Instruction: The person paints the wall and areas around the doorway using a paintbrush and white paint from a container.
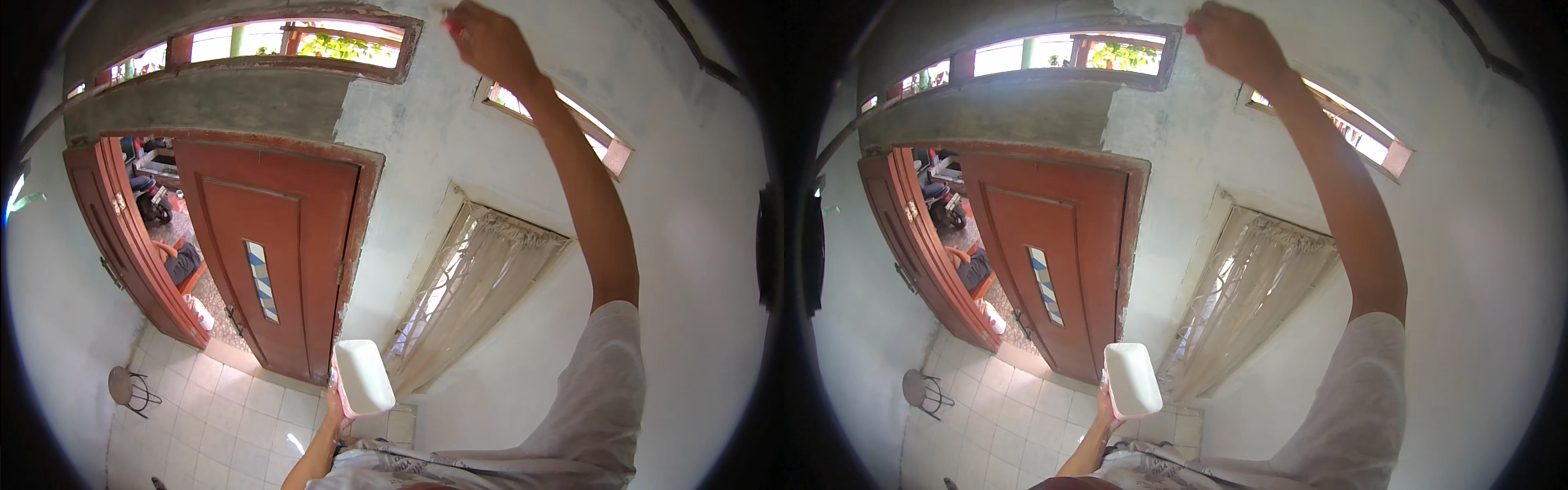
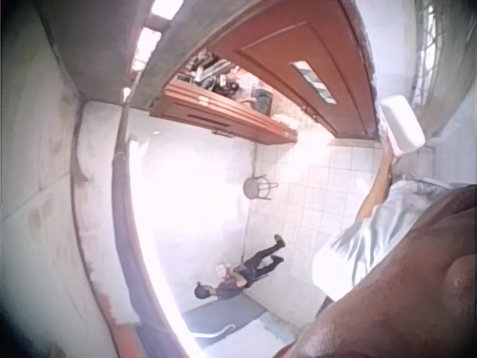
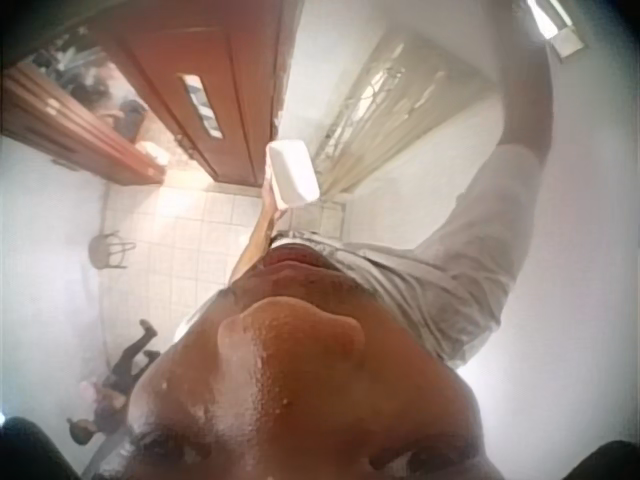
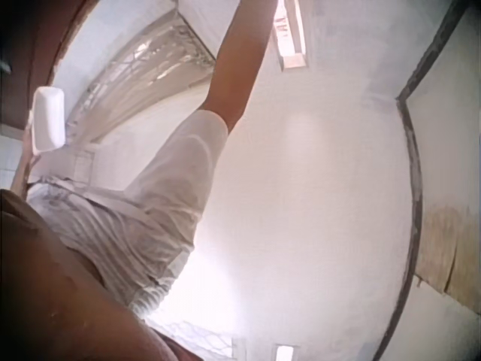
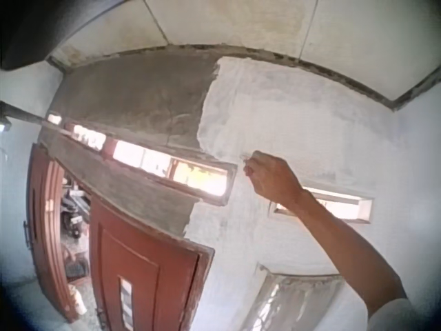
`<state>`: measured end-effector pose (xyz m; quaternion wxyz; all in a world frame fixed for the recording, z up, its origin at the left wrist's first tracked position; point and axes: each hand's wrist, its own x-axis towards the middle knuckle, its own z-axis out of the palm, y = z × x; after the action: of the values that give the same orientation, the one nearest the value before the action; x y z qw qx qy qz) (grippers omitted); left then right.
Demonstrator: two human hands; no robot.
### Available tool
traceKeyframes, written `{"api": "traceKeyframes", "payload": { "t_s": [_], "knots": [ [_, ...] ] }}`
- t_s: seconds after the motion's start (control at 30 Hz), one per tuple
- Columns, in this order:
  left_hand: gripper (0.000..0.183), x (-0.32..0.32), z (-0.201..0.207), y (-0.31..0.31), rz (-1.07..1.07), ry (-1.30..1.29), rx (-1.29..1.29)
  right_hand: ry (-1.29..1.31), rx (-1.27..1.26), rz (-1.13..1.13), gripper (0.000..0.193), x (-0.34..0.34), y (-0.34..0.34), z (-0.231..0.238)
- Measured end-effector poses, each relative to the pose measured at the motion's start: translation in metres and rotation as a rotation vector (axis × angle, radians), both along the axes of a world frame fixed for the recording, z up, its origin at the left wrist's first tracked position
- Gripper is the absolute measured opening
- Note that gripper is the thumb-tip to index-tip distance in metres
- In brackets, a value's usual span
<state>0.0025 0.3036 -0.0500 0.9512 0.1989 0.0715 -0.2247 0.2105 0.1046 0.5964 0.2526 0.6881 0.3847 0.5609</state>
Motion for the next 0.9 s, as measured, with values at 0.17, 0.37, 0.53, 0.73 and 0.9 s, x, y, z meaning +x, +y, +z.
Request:
{"api": "traceKeyframes", "payload": {
  "t_s": [0.17,0.37,0.53,0.73,0.9],
  "knots": [
    [0.058,0.005,0.007,0.003,0.005,-0.003,-0.010,0.220,-0.210,-0.023,0.022,0.012,-0.010,-0.150],
    [0.057,0.009,-0.007,0.006,0.049,-0.055,0.062,0.728,-0.125,0.041,0.011,-0.003,0.003,-0.182],
    [0.056,0.006,0.013,0.007,0.007,-0.016,0.013,0.302,0.133,0.102,0.018,0.014,-0.008,-0.040],
    [0.055,0.004,-0.001,0.005,0.052,-0.031,0.028,-0.025,0.003,0.044,0.005,-0.001,0.002,0.021],
    [0.053,-0.003,0.037,0.001,0.027,-0.032,0.032,0.187,-0.239,-0.016,0.019,0.021,-0.015,-0.127]
  ]
}}
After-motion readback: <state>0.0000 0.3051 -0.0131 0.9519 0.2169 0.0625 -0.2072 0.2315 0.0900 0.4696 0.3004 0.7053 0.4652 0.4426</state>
